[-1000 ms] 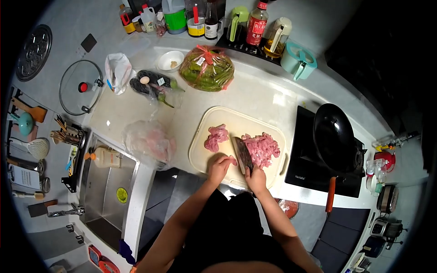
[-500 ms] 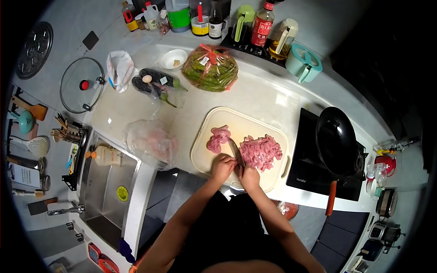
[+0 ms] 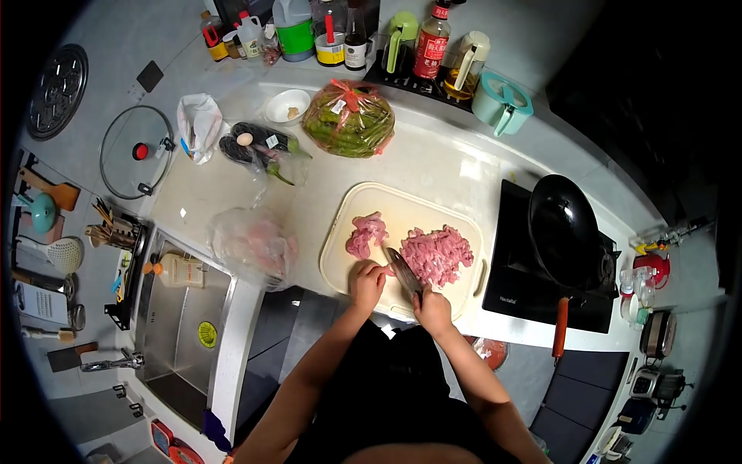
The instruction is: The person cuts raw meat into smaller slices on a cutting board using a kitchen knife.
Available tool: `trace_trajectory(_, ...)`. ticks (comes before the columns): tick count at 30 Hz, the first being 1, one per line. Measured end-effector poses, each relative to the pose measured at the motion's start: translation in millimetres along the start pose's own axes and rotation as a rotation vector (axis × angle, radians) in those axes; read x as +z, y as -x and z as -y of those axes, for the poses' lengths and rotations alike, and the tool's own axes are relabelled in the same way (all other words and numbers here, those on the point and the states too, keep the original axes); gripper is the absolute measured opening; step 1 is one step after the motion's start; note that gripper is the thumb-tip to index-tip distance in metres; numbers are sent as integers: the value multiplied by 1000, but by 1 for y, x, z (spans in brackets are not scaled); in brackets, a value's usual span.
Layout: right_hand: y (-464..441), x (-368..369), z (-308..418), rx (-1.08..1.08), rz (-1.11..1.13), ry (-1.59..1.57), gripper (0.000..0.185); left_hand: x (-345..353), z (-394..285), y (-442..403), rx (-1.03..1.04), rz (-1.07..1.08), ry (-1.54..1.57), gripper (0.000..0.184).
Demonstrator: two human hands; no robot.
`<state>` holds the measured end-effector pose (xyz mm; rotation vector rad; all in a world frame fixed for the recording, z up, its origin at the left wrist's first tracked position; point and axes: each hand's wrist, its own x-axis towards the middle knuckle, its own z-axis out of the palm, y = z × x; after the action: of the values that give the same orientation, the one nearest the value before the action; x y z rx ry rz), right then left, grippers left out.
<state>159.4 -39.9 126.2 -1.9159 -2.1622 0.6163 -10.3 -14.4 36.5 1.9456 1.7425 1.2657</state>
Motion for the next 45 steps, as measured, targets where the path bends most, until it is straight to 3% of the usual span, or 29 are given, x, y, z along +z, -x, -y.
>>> trace_trajectory(10, -3, 6, 2, 5, 92, 8, 31, -6, 5, -1, -26, -37, -24, 8)
trace_trajectory(16, -5, 7, 4, 15, 104, 26, 27, 2, 9, -6, 14, 85, 38, 5)
trace_trajectory(25, -32, 54, 3, 84, -134, -144, 29, 1, 6, -6, 61, 143, 11, 5)
trace_trajectory(27, -26, 49, -11, 102, -218, -223, 30, -4, 0, -2, 32, 125, 3, 6)
trace_trajectory(30, -15, 36, -20, 119, -169, -238, 28, -8, 5, 3, 30, 44, -32, 9)
trace_trajectory(33, -6, 26, -18, 55, -34, -239, 31, -12, 9, 2, -18, -42, 76, 8)
trace_trajectory(36, 3, 21, -12, -76, -7, -176, 38, -19, 14, -6, -114, -89, -10, 8)
trace_trajectory(40, 3, 26, -25, 77, -37, -81, 38, -18, 19, -28, -55, -64, -78, 8)
trace_trajectory(45, -5, 27, -36, 162, -140, -181, 29, 9, 15, -70, 15, 102, -145, 17)
